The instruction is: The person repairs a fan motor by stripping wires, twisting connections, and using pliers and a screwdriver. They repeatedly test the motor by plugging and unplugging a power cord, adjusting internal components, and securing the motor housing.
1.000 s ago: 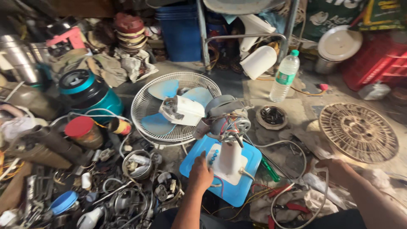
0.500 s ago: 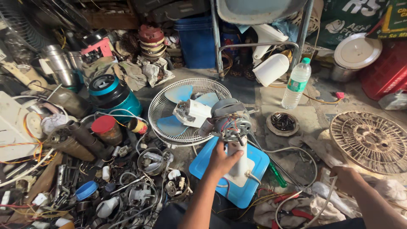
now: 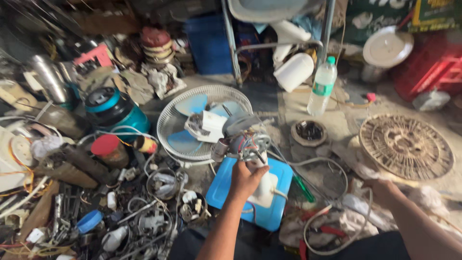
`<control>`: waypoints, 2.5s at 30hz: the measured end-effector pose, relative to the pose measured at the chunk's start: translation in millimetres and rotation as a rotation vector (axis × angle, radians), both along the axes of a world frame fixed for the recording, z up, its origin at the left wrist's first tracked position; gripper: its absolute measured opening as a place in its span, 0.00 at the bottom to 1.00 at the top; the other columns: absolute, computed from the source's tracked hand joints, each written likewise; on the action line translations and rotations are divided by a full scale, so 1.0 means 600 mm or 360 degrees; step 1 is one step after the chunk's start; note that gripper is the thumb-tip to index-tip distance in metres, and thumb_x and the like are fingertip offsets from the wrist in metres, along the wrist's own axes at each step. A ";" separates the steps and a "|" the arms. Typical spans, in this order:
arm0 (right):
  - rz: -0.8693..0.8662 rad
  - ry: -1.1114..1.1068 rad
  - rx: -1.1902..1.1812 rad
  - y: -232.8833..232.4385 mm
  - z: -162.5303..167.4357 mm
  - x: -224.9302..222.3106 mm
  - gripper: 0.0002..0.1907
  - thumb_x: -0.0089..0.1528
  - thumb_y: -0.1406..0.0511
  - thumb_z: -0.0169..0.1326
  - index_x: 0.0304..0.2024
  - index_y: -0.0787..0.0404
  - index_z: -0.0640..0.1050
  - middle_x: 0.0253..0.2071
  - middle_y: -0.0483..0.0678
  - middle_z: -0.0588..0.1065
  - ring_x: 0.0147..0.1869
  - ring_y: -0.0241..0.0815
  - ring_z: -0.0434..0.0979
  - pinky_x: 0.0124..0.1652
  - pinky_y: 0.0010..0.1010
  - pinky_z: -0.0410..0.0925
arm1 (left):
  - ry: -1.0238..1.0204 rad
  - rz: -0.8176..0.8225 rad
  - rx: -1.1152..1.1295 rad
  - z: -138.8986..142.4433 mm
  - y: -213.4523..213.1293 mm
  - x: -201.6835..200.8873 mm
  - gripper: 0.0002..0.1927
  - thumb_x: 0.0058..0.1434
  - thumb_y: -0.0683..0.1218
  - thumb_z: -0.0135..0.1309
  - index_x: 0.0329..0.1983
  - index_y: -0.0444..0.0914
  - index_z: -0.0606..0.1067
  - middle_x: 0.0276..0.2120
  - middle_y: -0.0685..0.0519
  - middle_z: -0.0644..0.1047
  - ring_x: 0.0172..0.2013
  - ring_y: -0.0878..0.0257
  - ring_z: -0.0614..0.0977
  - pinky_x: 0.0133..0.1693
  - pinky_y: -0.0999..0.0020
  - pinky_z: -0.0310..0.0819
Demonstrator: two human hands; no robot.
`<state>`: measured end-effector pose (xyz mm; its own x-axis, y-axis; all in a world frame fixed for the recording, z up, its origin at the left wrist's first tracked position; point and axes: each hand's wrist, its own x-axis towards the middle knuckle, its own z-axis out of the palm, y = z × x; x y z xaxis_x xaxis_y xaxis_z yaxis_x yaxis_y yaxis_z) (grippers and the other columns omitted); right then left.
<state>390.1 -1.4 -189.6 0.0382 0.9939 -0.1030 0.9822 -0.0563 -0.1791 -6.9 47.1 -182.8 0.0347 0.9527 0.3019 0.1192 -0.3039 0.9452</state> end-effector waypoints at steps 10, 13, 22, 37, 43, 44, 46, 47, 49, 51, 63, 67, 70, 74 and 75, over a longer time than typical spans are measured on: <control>-0.0056 -0.0155 -0.0094 0.007 0.001 -0.010 0.19 0.53 0.55 0.67 0.45 0.49 0.82 0.37 0.50 0.83 0.45 0.49 0.85 0.45 0.38 0.76 | 0.0193 0.0622 0.0048 -0.021 -0.078 0.058 0.18 0.57 0.53 0.69 0.40 0.35 0.82 0.37 0.45 0.86 0.40 0.48 0.87 0.44 0.56 0.78; -0.0109 -0.0121 -0.0210 0.007 0.008 -0.015 0.19 0.53 0.55 0.67 0.45 0.49 0.82 0.34 0.50 0.84 0.43 0.46 0.85 0.44 0.37 0.76 | 0.0151 0.0533 0.0024 -0.018 -0.088 0.051 0.16 0.59 0.53 0.66 0.40 0.36 0.83 0.36 0.47 0.86 0.39 0.51 0.88 0.44 0.57 0.79; -0.0052 0.0330 -0.0027 -0.018 0.009 -0.020 0.19 0.55 0.59 0.69 0.46 0.54 0.80 0.35 0.49 0.83 0.41 0.45 0.85 0.43 0.38 0.77 | 0.0288 0.0456 0.0337 -0.045 -0.104 0.004 0.34 0.54 0.45 0.67 0.60 0.30 0.66 0.52 0.37 0.75 0.53 0.40 0.77 0.52 0.54 0.71; 0.0105 0.1016 0.0433 -0.111 0.189 -0.296 0.16 0.59 0.63 0.60 0.51 0.57 0.82 0.43 0.49 0.84 0.43 0.41 0.86 0.45 0.33 0.75 | 0.0462 0.0628 0.1021 0.292 -0.259 -0.094 0.10 0.67 0.43 0.59 0.49 0.37 0.77 0.42 0.49 0.79 0.43 0.54 0.81 0.46 0.61 0.75; 0.0178 0.1488 0.0677 -0.164 0.266 -0.381 0.11 0.62 0.67 0.59 0.47 0.62 0.83 0.36 0.46 0.85 0.41 0.32 0.84 0.41 0.26 0.74 | 0.0625 0.0553 0.1082 0.345 -0.251 -0.059 0.17 0.60 0.48 0.65 0.48 0.36 0.77 0.40 0.46 0.76 0.43 0.48 0.78 0.46 0.54 0.71; 0.0187 0.1522 0.0695 -0.167 0.273 -0.390 0.11 0.63 0.67 0.59 0.47 0.62 0.82 0.36 0.46 0.84 0.41 0.31 0.84 0.41 0.25 0.74 | 0.0636 0.0555 0.1059 0.345 -0.248 -0.058 0.16 0.60 0.48 0.65 0.47 0.37 0.77 0.40 0.47 0.75 0.43 0.48 0.78 0.46 0.54 0.72; 0.0184 0.1571 0.0745 -0.170 0.285 -0.404 0.11 0.63 0.67 0.58 0.47 0.63 0.82 0.36 0.45 0.84 0.40 0.30 0.83 0.41 0.24 0.74 | 0.0591 0.0550 0.1003 0.342 -0.242 -0.060 0.13 0.61 0.47 0.64 0.46 0.37 0.77 0.40 0.48 0.77 0.42 0.50 0.79 0.46 0.55 0.72; 0.0173 0.1588 0.0778 -0.171 0.290 -0.410 0.11 0.63 0.67 0.58 0.48 0.63 0.82 0.36 0.44 0.83 0.40 0.29 0.82 0.40 0.23 0.74 | 0.0569 0.0548 0.0975 0.339 -0.239 -0.061 0.12 0.62 0.46 0.64 0.45 0.38 0.78 0.40 0.49 0.78 0.42 0.51 0.79 0.46 0.56 0.73; 0.0135 0.1595 0.0856 -0.173 0.298 -0.423 0.11 0.64 0.67 0.57 0.49 0.63 0.82 0.34 0.44 0.81 0.37 0.28 0.78 0.38 0.23 0.72 | 0.0524 0.0515 0.0950 0.334 -0.237 -0.064 0.10 0.63 0.45 0.62 0.45 0.38 0.78 0.40 0.50 0.79 0.42 0.52 0.80 0.45 0.57 0.73; 0.0081 0.1570 0.0944 -0.174 0.304 -0.434 0.11 0.66 0.67 0.57 0.50 0.62 0.82 0.30 0.44 0.78 0.33 0.27 0.71 0.34 0.22 0.68 | 0.0491 0.0503 0.0938 0.329 -0.234 -0.065 0.08 0.64 0.44 0.61 0.45 0.38 0.78 0.40 0.51 0.80 0.41 0.53 0.80 0.44 0.58 0.74; 0.0067 0.1468 0.0998 -0.134 0.329 -0.451 0.10 0.65 0.66 0.57 0.47 0.62 0.82 0.26 0.39 0.76 0.29 0.25 0.72 0.31 0.21 0.68 | 0.0460 0.0415 0.0826 0.343 -0.221 -0.058 0.11 0.62 0.38 0.54 0.48 0.37 0.78 0.36 0.50 0.76 0.39 0.54 0.80 0.42 0.58 0.74; 0.0185 0.1301 0.0964 -0.112 0.350 -0.439 0.11 0.62 0.66 0.60 0.48 0.60 0.83 0.26 0.44 0.75 0.28 0.31 0.70 0.29 0.27 0.66 | 0.0562 0.0439 0.0852 0.361 -0.212 -0.054 0.05 0.61 0.41 0.58 0.39 0.38 0.78 0.36 0.50 0.76 0.39 0.52 0.79 0.41 0.57 0.74; 0.0509 0.1053 0.1032 -0.096 0.369 -0.430 0.09 0.61 0.67 0.61 0.44 0.61 0.83 0.32 0.47 0.76 0.31 0.39 0.76 0.33 0.31 0.69 | 0.0739 0.0445 0.0790 0.372 -0.208 -0.053 0.06 0.58 0.45 0.62 0.34 0.38 0.78 0.34 0.50 0.76 0.37 0.50 0.79 0.39 0.56 0.73; 0.0665 0.0929 0.1046 -0.084 0.389 -0.427 0.06 0.59 0.68 0.61 0.39 0.62 0.81 0.33 0.50 0.77 0.34 0.46 0.79 0.34 0.34 0.71 | 0.0953 0.0412 0.0641 0.378 -0.197 -0.052 0.05 0.56 0.46 0.62 0.31 0.39 0.80 0.31 0.49 0.76 0.36 0.50 0.78 0.39 0.54 0.72; 0.0690 0.0935 0.1030 -0.082 0.394 -0.428 0.06 0.58 0.68 0.60 0.38 0.63 0.80 0.33 0.50 0.76 0.34 0.47 0.79 0.34 0.35 0.71 | 0.0903 0.0431 0.0659 0.379 -0.194 -0.052 0.05 0.56 0.45 0.61 0.31 0.38 0.79 0.31 0.49 0.77 0.36 0.49 0.78 0.39 0.54 0.72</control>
